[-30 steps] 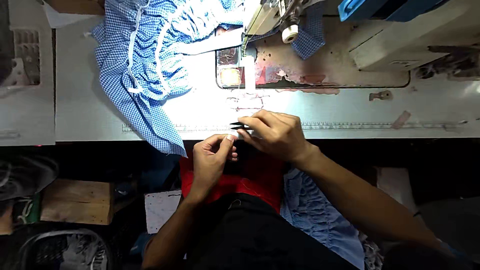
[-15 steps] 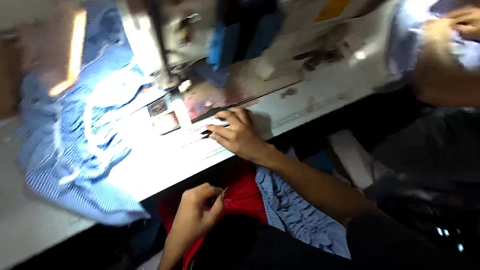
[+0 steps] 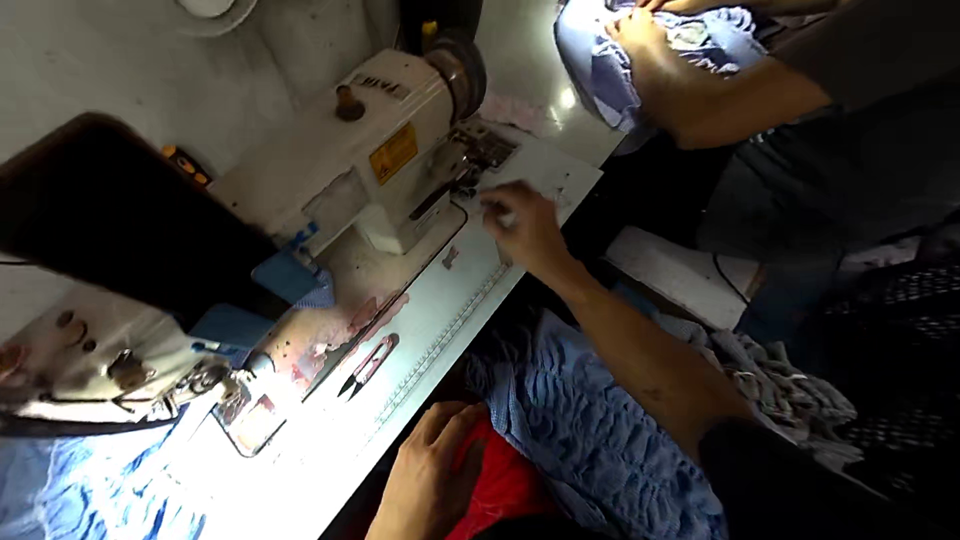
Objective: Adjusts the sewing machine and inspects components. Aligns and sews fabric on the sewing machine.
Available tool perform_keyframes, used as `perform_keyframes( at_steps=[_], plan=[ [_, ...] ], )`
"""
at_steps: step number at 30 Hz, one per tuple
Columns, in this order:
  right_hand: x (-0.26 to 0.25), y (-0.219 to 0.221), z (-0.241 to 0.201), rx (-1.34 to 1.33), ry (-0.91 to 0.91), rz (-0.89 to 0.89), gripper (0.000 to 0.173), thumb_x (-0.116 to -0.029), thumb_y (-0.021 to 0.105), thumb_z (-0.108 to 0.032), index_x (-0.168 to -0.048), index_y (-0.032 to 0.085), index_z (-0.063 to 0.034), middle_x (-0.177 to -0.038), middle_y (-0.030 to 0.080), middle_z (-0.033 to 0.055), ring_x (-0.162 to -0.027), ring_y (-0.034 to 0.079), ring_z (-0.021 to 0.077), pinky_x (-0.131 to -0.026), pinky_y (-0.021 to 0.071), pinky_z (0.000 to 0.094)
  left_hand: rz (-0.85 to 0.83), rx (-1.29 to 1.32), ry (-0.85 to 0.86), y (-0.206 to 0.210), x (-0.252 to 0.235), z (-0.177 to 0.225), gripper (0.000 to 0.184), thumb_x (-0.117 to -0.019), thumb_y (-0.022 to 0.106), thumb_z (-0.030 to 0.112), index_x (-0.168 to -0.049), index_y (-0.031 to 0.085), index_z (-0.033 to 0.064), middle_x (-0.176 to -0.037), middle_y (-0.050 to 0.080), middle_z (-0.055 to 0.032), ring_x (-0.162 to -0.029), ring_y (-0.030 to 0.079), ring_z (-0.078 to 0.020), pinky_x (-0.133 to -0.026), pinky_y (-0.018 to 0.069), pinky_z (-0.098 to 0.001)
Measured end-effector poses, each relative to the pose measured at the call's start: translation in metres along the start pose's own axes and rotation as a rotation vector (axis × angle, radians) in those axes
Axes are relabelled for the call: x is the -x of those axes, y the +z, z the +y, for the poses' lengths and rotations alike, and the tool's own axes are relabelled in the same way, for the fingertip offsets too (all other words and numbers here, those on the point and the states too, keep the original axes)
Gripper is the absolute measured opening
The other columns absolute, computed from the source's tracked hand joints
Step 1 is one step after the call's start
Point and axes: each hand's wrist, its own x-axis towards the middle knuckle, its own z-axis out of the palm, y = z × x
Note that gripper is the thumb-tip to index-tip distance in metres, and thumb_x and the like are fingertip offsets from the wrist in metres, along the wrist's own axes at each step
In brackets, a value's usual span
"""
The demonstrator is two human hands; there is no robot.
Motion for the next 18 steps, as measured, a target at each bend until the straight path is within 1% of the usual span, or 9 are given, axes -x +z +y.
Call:
perform_keyframes(
  at_steps=[2,3,4,6,9,11,15,16,18],
  plan=[
    [-0.044,-0.009,0.03,-0.201,0.148,0.146,0.033,-0.1,0.061,-0.017,-0.127,0.065,0.0001,-0.119,0.071,0.0155,-0.104,0.07,0.0207,-0.093,0.0586,0.0388,0.016,0.013,0.025,0.004,-0.025,0.002,0.029,-0.1005,0.064,0.021,-0.127,0.071,0.012,-0.12,0.07,-0.0055,-0.109,0.068,-0.0103,-0.094,0.0589,-0.0268],
    [-0.065,-0.006,0.048,-0.31,0.199,0.184,0.033,-0.1003,0.062,-0.018,-0.127,0.064,0.0003,-0.117,0.071,0.0142,-0.102,0.07,0.0183,-0.092,0.058,0.0367,0.007,0.01,0.036,0.006,-0.037,0.003,0.028,-0.1004,0.064,0.02,-0.126,0.071,0.012,-0.121,0.07,-0.0055,-0.109,0.068,-0.0105,-0.093,0.0589,-0.0268],
    [-0.082,0.001,0.066,-0.401,0.222,0.186,0.033,-0.1004,0.062,-0.018,-0.127,0.064,0.0013,-0.117,0.071,0.0143,-0.102,0.07,0.0172,-0.093,0.0577,0.0354,-0.011,0.005,0.05,0.01,-0.048,0.005,0.028,-0.1006,0.063,0.02,-0.126,0.071,0.0121,-0.121,0.07,-0.0055,-0.11,0.068,-0.0108,-0.094,0.0585,-0.027],
    [-0.103,0.016,0.09,-0.512,0.219,0.123,0.031,-0.1011,0.061,-0.017,-0.125,0.066,0.0024,-0.115,0.071,0.0152,-0.1,0.07,0.0169,-0.093,0.0574,0.0351,-0.065,-0.003,0.082,0.017,-0.07,0.007,0.028,-0.101,0.062,0.019,-0.126,0.071,0.0122,-0.121,0.07,-0.0054,-0.111,0.068,-0.0117,-0.094,0.0584,-0.028],
    [-0.109,0.026,0.097,-0.503,0.124,0.0,0.029,-0.106,0.055,-0.02,-0.123,0.069,-0.0007,-0.107,0.072,0.0109,-0.095,0.069,0.012,-0.089,0.0576,0.0324,-0.175,-0.007,0.133,0.028,-0.1,0.008,0.028,-0.1016,0.061,0.018,-0.126,0.071,0.0114,-0.12,0.07,-0.0061,-0.111,0.067,-0.0143,-0.096,0.0572,-0.0308],
    [-0.108,0.026,0.099,-0.537,0.096,-0.012,0.029,-0.1067,0.055,-0.021,-0.123,0.07,-0.0017,-0.107,0.074,0.0093,-0.095,0.07,0.01,-0.09,0.0579,0.0307,-0.257,-0.008,0.178,0.04,-0.123,0.007,0.027,-0.1019,0.06,0.017,-0.126,0.072,0.012,-0.117,0.071,-0.0062,-0.11,0.068,-0.0157,-0.096,0.0572,-0.0322],
    [-0.102,0.026,0.099,-0.634,0.128,0.007,0.028,-0.1048,0.059,-0.015,-0.125,0.069,0.0008,-0.111,0.074,0.0108,-0.097,0.071,0.0099,-0.091,0.0583,0.0285,-0.508,-0.04,0.344,0.074,-0.186,-0.003,0.03,-0.0994,0.059,0.013,-0.127,0.07,0.0111,-0.112,0.071,-0.0107,-0.105,0.069,-0.0237,-0.091,0.0582,-0.0421],
    [-0.103,0.026,0.099,-0.628,0.14,0.0,0.027,-0.1047,0.059,-0.015,-0.125,0.069,0.0006,-0.111,0.074,0.0105,-0.096,0.07,0.0098,-0.09,0.0582,0.0282,-0.583,-0.043,0.381,0.082,-0.202,-0.006,0.031,-0.0978,0.061,0.013,-0.127,0.07,0.0105,-0.112,0.071,-0.0122,-0.104,0.07,-0.0261,-0.091,0.0578,-0.0452],
    [-0.104,0.025,0.099,-0.62,0.158,-0.019,0.026,-0.1045,0.059,-0.015,-0.123,0.07,-0.0001,-0.112,0.074,0.0101,-0.096,0.071,0.0099,-0.09,0.0583,0.0284,-0.711,-0.027,0.398,0.092,-0.224,-0.007,0.034,-0.096,0.064,0.014,-0.129,0.069,0.0089,-0.115,0.071,-0.015,-0.107,0.069,-0.0296,-0.093,0.0561,-0.0501]
  ],
)
